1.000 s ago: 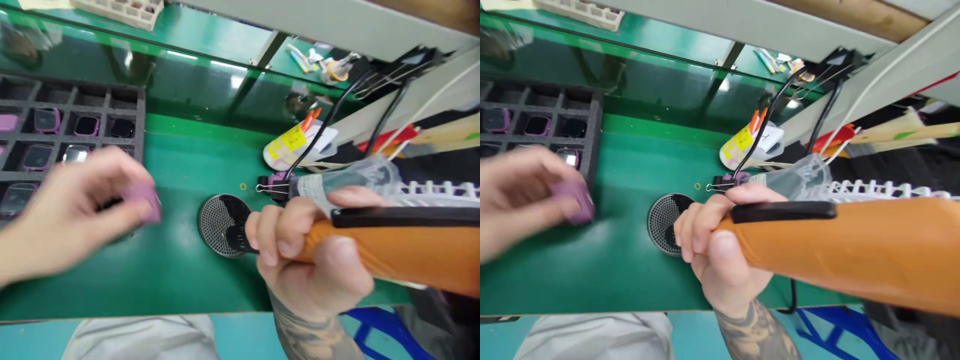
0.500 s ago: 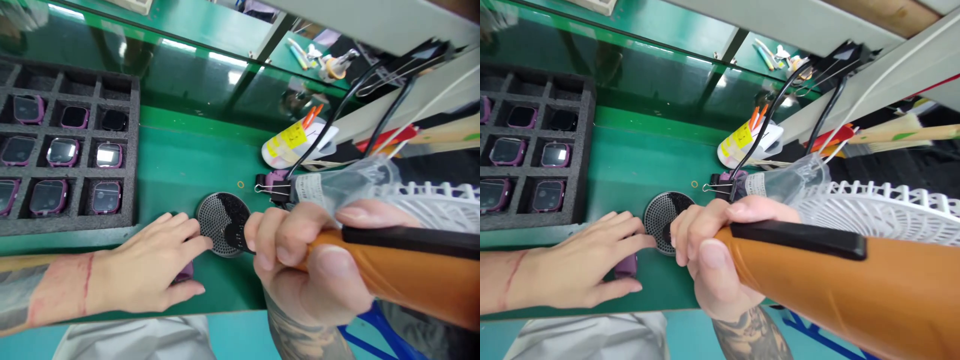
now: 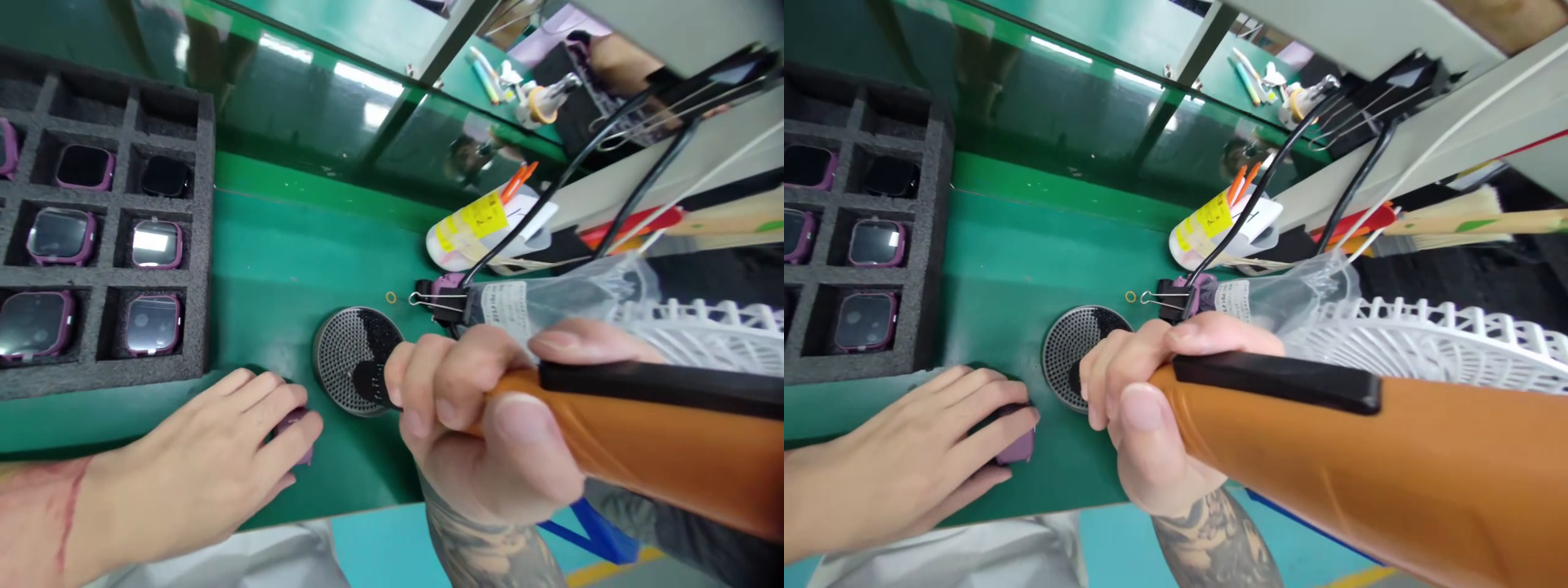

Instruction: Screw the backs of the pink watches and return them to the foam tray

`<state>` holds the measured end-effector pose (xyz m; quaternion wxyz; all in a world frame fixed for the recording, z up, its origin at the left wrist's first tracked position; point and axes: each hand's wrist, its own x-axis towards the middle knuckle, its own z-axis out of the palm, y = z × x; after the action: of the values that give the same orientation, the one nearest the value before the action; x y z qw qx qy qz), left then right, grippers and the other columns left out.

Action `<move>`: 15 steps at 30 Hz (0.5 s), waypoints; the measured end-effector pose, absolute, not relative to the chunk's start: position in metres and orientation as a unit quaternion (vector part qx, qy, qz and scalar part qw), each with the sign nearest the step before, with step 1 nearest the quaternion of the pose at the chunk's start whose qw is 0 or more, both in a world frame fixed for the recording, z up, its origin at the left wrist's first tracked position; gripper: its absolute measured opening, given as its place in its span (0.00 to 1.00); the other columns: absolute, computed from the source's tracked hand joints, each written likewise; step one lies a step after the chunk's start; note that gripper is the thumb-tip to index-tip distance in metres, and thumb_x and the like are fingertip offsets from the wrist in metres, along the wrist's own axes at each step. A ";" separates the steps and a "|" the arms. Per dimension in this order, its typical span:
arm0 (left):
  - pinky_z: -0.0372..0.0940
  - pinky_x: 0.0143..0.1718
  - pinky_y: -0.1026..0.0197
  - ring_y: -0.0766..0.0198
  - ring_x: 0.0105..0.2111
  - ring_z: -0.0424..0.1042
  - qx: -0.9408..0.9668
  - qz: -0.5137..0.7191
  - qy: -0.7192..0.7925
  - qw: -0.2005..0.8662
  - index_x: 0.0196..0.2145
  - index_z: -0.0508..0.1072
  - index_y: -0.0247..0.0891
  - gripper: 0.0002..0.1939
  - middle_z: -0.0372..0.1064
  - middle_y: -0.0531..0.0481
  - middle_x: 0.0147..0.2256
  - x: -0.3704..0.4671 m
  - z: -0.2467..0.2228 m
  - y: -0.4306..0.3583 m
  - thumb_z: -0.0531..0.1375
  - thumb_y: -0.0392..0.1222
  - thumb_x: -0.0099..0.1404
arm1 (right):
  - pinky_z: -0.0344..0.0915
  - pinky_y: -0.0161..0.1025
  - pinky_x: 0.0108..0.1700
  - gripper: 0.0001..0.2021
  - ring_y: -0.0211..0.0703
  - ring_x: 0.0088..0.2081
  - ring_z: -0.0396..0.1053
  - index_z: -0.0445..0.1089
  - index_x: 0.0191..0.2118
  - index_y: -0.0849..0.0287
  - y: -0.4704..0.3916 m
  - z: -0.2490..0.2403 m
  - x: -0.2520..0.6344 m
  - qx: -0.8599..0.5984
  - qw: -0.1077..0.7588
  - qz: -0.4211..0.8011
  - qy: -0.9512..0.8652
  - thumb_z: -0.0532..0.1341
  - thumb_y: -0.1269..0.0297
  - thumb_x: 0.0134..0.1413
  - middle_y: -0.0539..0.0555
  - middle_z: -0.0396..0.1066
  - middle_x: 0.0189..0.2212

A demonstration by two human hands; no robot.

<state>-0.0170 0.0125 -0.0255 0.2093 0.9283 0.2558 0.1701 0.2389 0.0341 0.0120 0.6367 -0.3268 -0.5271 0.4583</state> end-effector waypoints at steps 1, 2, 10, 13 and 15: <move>0.73 0.51 0.42 0.45 0.51 0.77 0.929 0.174 0.250 0.210 0.61 0.75 0.35 0.11 0.79 0.39 0.58 -0.017 -0.028 0.012 0.62 0.34 0.85 | 0.74 0.41 0.32 0.10 0.34 0.23 0.68 0.77 0.59 0.43 0.034 0.012 0.238 -0.327 0.634 0.457 -0.531 0.71 0.64 0.80 0.39 0.72 0.31; 0.73 0.51 0.42 0.45 0.51 0.77 0.928 0.180 0.245 0.214 0.61 0.76 0.35 0.11 0.79 0.40 0.59 -0.017 -0.029 0.013 0.61 0.33 0.85 | 0.74 0.41 0.32 0.10 0.34 0.23 0.68 0.77 0.59 0.43 0.034 0.011 0.238 -0.328 0.630 0.458 -0.535 0.71 0.64 0.80 0.39 0.72 0.31; 0.73 0.52 0.44 0.46 0.53 0.76 0.916 0.217 0.245 0.234 0.59 0.80 0.35 0.09 0.80 0.41 0.56 -0.016 -0.031 0.020 0.64 0.34 0.85 | 0.74 0.41 0.33 0.10 0.35 0.24 0.68 0.77 0.61 0.44 0.036 0.013 0.241 -0.319 0.600 0.464 -0.569 0.67 0.65 0.82 0.40 0.69 0.31; 0.73 0.50 0.44 0.48 0.52 0.76 0.916 0.220 0.239 0.234 0.61 0.80 0.35 0.12 0.80 0.41 0.57 -0.018 -0.032 0.021 0.65 0.32 0.83 | 0.75 0.42 0.34 0.11 0.35 0.25 0.69 0.76 0.62 0.44 0.036 0.011 0.244 -0.318 0.594 0.468 -0.572 0.66 0.66 0.82 0.40 0.69 0.32; 0.73 0.49 0.45 0.48 0.51 0.76 0.915 0.222 0.235 0.240 0.61 0.80 0.35 0.12 0.80 0.41 0.56 -0.019 -0.033 0.020 0.65 0.32 0.84 | 0.74 0.43 0.33 0.13 0.36 0.25 0.69 0.75 0.63 0.43 0.037 0.010 0.243 -0.318 0.596 0.463 -0.573 0.66 0.66 0.82 0.40 0.68 0.32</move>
<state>-0.0191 0.0204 -0.0327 0.2403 0.9152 0.2353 0.2219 0.2433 0.0366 0.0099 0.5963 -0.3184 -0.5729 0.4634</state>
